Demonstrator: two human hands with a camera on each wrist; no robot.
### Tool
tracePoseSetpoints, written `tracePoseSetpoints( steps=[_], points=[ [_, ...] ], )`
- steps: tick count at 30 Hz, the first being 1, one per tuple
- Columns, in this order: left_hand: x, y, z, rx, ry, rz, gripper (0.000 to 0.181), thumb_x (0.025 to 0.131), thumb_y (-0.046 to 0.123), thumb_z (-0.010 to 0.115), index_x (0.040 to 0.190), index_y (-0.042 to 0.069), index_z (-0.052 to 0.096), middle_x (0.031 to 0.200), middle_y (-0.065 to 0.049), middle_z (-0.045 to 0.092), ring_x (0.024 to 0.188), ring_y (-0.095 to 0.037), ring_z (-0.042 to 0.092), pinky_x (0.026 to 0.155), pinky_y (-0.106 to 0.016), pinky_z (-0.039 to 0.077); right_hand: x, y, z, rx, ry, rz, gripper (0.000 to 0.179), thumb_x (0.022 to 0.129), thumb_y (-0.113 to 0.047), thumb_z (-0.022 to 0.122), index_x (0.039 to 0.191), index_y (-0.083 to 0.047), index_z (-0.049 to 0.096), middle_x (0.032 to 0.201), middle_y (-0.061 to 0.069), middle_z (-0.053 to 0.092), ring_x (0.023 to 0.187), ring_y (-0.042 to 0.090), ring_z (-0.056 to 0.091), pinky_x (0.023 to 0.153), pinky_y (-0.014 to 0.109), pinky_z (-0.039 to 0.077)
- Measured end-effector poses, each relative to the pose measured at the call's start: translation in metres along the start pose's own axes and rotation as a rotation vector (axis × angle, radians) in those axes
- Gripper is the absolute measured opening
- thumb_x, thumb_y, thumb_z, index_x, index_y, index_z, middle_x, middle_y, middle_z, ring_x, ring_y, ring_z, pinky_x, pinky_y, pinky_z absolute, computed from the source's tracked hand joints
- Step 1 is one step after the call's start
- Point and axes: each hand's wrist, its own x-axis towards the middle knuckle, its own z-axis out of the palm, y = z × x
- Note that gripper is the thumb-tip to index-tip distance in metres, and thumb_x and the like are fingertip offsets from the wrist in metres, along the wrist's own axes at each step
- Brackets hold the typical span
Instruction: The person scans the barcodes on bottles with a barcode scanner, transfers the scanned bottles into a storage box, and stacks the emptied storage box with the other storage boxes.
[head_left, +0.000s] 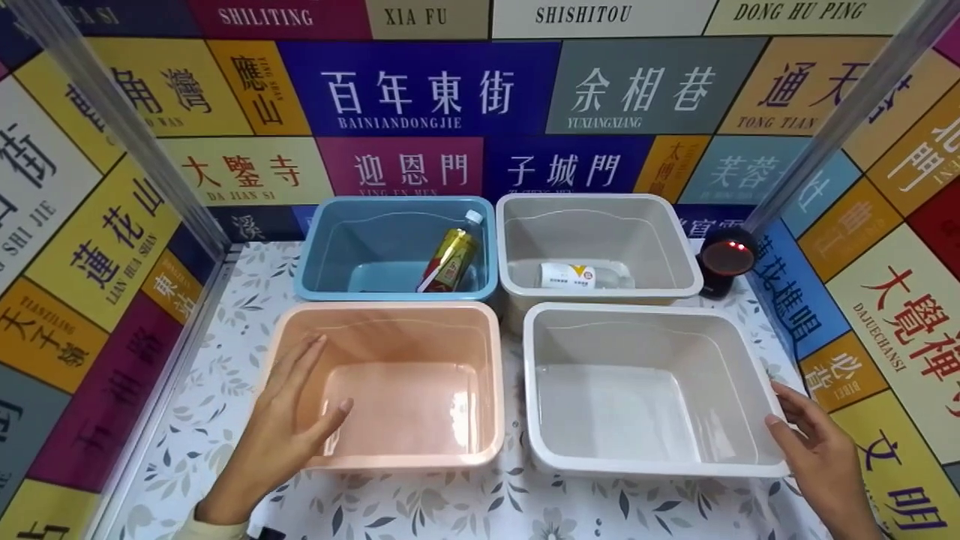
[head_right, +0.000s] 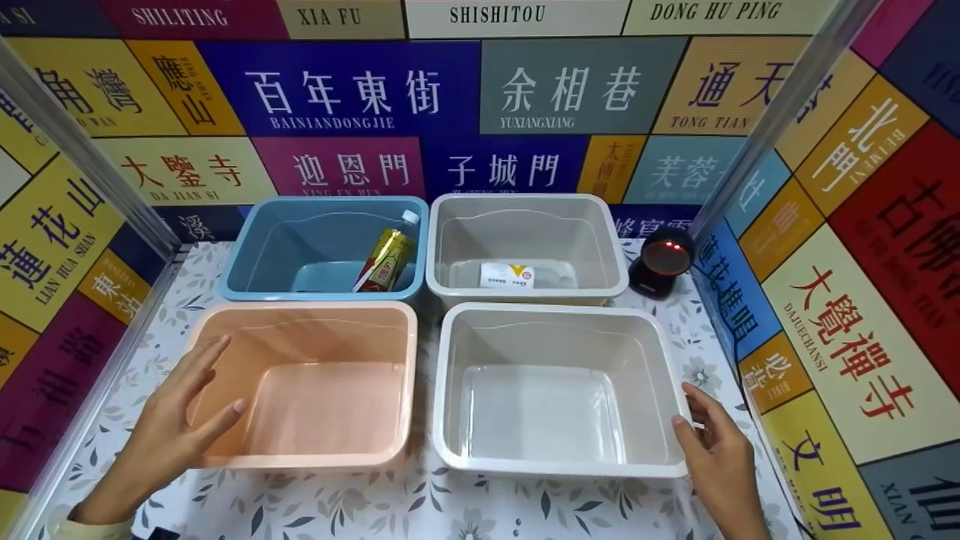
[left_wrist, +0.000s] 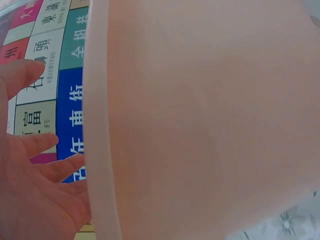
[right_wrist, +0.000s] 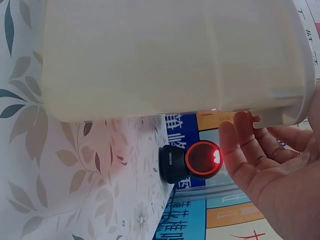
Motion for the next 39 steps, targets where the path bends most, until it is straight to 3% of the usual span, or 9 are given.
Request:
tracePoseSetpoints(
  steps=[6, 12, 16, 23, 27, 34, 39],
  points=[
    [0.004, 0.007, 0.010, -0.030, -0.040, -0.015, 0.089, 0.088, 0.030, 0.080, 0.161, 0.027, 0.028, 0.165, -0.008, 0.025, 0.151, -0.036, 0.021, 0.114, -0.067, 0.022, -0.002, 0.002, -0.002, 0.001, 0.017, 0.024, 0.053, 0.101, -0.020, 0.062, 0.151, -0.011, 0.046, 0.140, 0.011, 0.057, 0.118, -0.006, 0.052, 0.086, 0.007, 0.045],
    [0.009, 0.015, 0.021, -0.042, -0.084, -0.063, 0.090, 0.090, 0.035, 0.077, 0.161, 0.035, 0.023, 0.165, 0.000, 0.026, 0.149, -0.029, 0.026, 0.114, -0.062, 0.029, -0.001, 0.004, -0.002, -0.001, 0.027, 0.049, 0.054, 0.102, -0.023, 0.062, 0.152, -0.014, 0.045, 0.145, 0.012, 0.054, 0.126, 0.001, 0.052, 0.089, 0.010, 0.044],
    [0.011, 0.022, 0.028, -0.036, -0.097, -0.045, 0.088, 0.090, 0.039, 0.076, 0.160, 0.036, 0.024, 0.165, 0.002, 0.024, 0.148, -0.027, 0.029, 0.113, -0.061, 0.032, 0.000, 0.004, -0.001, -0.010, 0.034, 0.082, 0.054, 0.102, -0.026, 0.061, 0.153, -0.018, 0.045, 0.148, 0.013, 0.052, 0.130, 0.007, 0.052, 0.090, 0.013, 0.045],
    [0.017, 0.036, 0.044, -0.068, -0.124, -0.009, 0.087, 0.090, 0.040, 0.076, 0.160, 0.036, 0.025, 0.165, 0.005, 0.025, 0.149, -0.026, 0.028, 0.116, -0.059, 0.027, -0.001, 0.003, 0.001, 0.023, 0.061, 0.110, 0.051, 0.102, -0.023, 0.062, 0.150, -0.015, 0.049, 0.135, 0.005, 0.060, 0.119, -0.002, 0.055, 0.085, 0.007, 0.046],
    [0.018, 0.043, 0.052, -0.071, -0.150, -0.008, 0.087, 0.090, 0.044, 0.075, 0.160, 0.038, 0.024, 0.165, 0.008, 0.025, 0.150, -0.024, 0.026, 0.116, -0.058, 0.027, 0.000, 0.004, 0.000, 0.030, 0.041, 0.136, 0.052, 0.103, -0.026, 0.060, 0.152, -0.018, 0.046, 0.143, 0.010, 0.056, 0.126, 0.007, 0.055, 0.085, 0.010, 0.047],
    [0.020, 0.049, 0.064, -0.087, -0.172, 0.064, 0.086, 0.091, 0.044, 0.073, 0.161, 0.029, 0.025, 0.165, 0.001, 0.027, 0.149, -0.030, 0.030, 0.115, -0.058, 0.028, 0.001, 0.006, -0.001, 0.042, 0.038, 0.149, 0.053, 0.103, -0.027, 0.060, 0.152, -0.017, 0.046, 0.143, 0.010, 0.056, 0.119, 0.000, 0.056, 0.082, 0.008, 0.047],
    [0.021, 0.053, 0.070, -0.104, -0.191, 0.059, 0.087, 0.090, 0.046, 0.073, 0.161, 0.032, 0.025, 0.165, 0.003, 0.026, 0.149, -0.029, 0.029, 0.116, -0.056, 0.028, 0.002, 0.006, 0.000, 0.052, 0.039, 0.162, 0.053, 0.103, -0.028, 0.060, 0.153, -0.018, 0.046, 0.146, 0.010, 0.055, 0.121, 0.002, 0.055, 0.083, 0.008, 0.047]
  ],
)
